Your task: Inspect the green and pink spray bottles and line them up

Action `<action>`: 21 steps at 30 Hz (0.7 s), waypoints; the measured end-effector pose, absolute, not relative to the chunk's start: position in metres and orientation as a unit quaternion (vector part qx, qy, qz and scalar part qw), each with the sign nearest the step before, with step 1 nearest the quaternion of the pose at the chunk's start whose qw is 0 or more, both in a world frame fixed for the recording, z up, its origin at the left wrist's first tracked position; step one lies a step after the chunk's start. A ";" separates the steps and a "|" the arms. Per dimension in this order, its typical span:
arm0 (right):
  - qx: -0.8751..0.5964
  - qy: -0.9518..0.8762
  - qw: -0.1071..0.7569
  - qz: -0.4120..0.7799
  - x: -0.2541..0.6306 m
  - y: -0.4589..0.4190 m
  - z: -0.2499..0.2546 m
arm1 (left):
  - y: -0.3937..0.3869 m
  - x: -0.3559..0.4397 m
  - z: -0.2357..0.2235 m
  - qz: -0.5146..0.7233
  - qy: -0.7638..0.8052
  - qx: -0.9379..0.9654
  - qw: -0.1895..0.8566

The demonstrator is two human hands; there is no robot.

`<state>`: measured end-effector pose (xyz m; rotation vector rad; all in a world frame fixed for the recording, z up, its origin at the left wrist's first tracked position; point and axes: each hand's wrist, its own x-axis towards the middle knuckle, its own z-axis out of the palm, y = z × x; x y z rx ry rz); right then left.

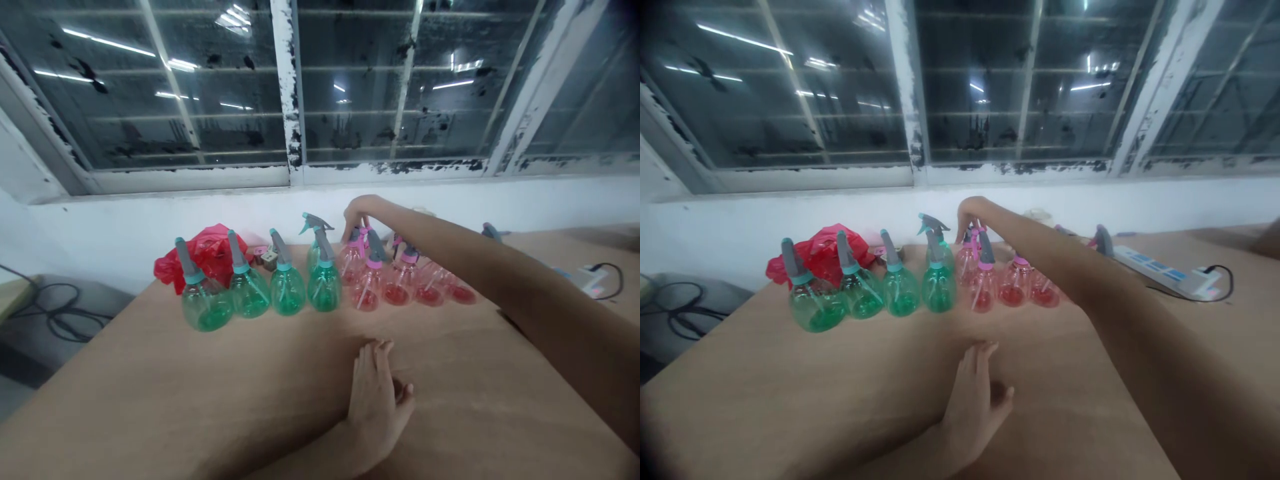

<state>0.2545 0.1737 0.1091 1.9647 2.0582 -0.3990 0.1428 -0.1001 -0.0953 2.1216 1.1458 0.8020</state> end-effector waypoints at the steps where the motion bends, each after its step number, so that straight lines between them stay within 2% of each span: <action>1: 0.688 0.697 0.146 -0.140 0.255 0.174 0.109 | -0.100 0.143 -0.095 0.301 0.430 0.798 0.295; 9: 0.701 0.689 0.153 -0.102 0.258 0.183 0.105 | -0.101 0.143 -0.095 0.304 0.423 0.803 0.288; 21: 0.679 0.723 0.107 -0.070 0.286 0.185 0.106 | -0.101 0.142 -0.095 0.301 0.424 0.802 0.293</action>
